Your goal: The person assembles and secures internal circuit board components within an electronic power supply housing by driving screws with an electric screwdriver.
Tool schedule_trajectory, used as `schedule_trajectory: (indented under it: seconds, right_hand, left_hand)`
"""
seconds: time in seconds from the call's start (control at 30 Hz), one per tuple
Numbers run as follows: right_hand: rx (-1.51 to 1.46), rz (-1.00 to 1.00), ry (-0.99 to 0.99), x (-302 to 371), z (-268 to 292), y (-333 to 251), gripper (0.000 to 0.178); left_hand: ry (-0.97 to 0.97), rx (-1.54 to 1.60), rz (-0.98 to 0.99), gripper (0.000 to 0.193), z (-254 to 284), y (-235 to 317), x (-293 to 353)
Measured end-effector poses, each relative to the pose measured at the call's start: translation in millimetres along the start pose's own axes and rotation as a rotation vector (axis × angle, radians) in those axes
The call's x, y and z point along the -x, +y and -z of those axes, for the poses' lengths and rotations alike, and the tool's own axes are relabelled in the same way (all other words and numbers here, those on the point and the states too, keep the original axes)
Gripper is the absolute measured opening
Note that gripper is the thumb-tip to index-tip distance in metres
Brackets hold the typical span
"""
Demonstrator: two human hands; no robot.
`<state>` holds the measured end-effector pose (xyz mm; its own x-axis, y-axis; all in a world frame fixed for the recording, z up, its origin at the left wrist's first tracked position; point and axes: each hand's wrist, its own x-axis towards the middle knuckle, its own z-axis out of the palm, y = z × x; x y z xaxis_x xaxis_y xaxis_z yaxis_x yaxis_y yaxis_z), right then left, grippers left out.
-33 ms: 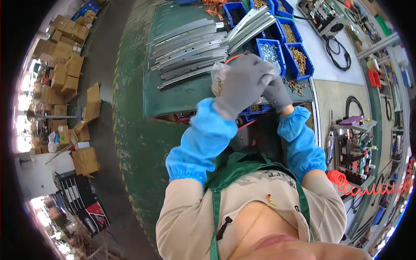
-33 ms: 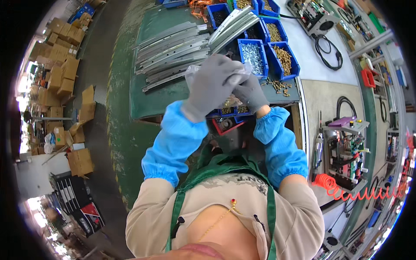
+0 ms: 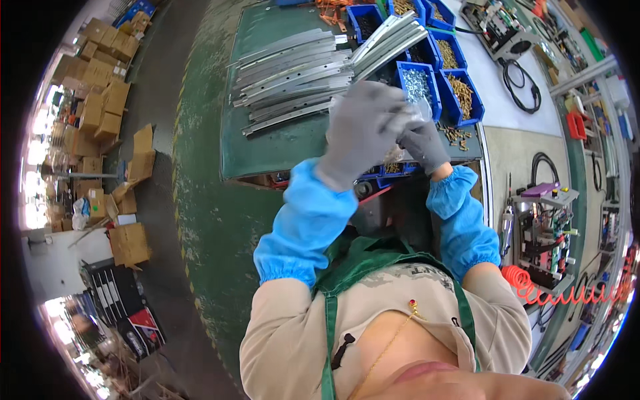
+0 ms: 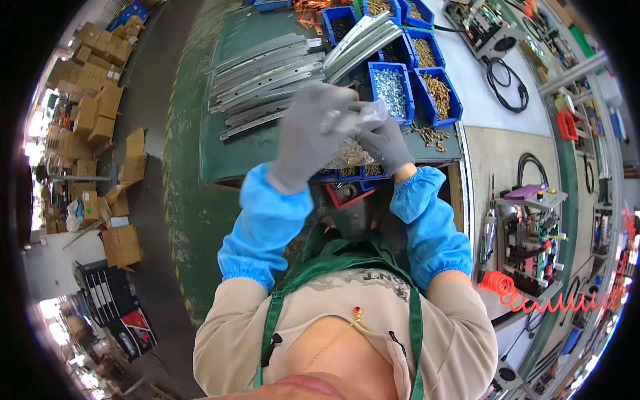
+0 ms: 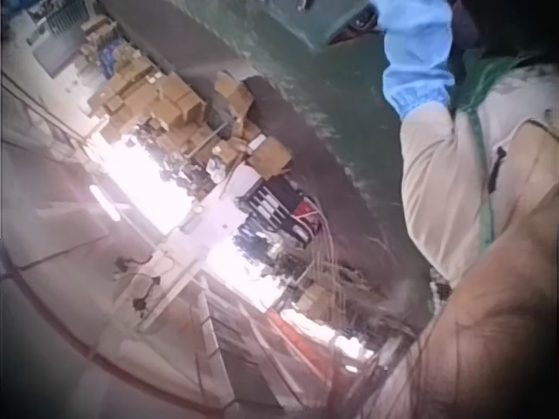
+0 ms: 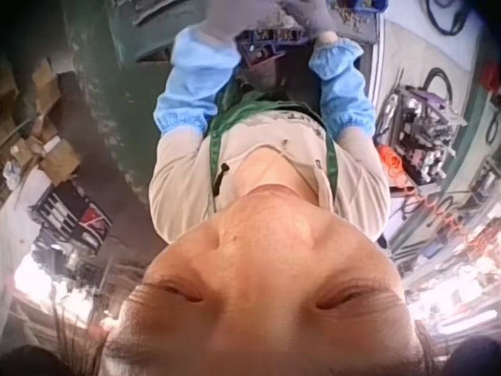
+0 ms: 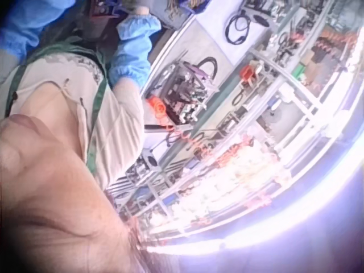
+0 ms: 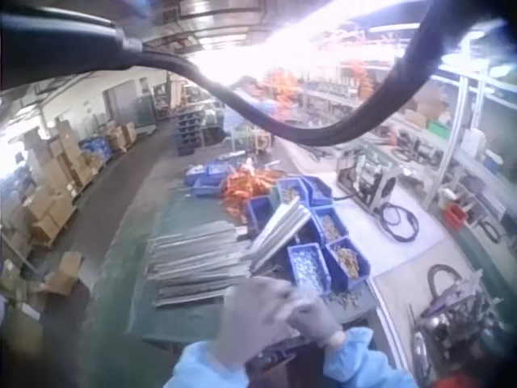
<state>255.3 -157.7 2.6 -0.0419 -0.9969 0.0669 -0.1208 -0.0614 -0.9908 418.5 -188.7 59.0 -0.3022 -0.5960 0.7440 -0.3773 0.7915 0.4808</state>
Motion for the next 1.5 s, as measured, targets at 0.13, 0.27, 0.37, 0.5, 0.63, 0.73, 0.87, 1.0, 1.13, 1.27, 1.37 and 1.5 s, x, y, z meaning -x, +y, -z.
schedule_trajectory:
  seconds: [0.13, 0.27, 0.37, 0.5, 0.63, 0.73, 0.87, 1.0, 1.13, 1.27, 1.37, 1.5]
  right_hand:
    - [-0.019, -0.104, -0.082, -3, 0, 4, 0.033]
    - [-0.005, 0.052, -0.118, -10, 0, 18, 0.024]
    - [-0.107, -0.164, -0.114, -7, 0, 31, 0.013]
    - [0.149, 0.363, -0.277, 37, -3, 41, 0.016]
    - [-0.399, 0.017, -0.463, 82, 7, 42, 0.018]
    - [-0.313, -0.265, -0.452, 98, -1, 70, 0.017]
    - [-0.048, -0.613, -0.548, 131, -33, 157, 0.015]
    - [0.139, -0.743, -0.578, 168, -51, 258, 0.012]
    - [0.269, -0.894, -0.378, 158, -53, 343, 0.013]
    - [0.527, -0.267, -0.299, 132, -47, 406, 0.013]
    - [0.602, -0.39, -0.306, 126, -35, 447, 0.018]
    - [0.759, -0.432, -0.398, 111, -19, 518, 0.023]
  left_hand:
    - [0.122, 0.03, 0.516, 0.043, 55, -47, 39]
    - [-0.133, 0.313, 0.417, 0.045, 13, -80, 62]
    - [-0.051, 0.148, 0.614, 0.019, -5, -86, 72]
    - [0.169, 0.729, 0.975, 0.014, 36, -41, 117]
    - [0.113, 0.845, 0.979, 0.015, 65, 7, 169]
    - [0.008, 0.777, 1.17, 0.017, 58, 13, 214]
    - [0.153, 0.685, 1.458, 0.015, 4, -7, 312]
    - [0.239, 0.665, 1.792, 0.014, -68, -39, 418]
    - [0.411, 0.734, 1.795, 0.019, -142, -97, 469]
    - [0.393, 0.87, 1.707, 0.02, -189, -157, 480]
    - [0.329, 0.794, 1.748, 0.023, -211, -189, 476]
    - [0.308, 0.867, 1.792, 0.029, -209, -199, 480]
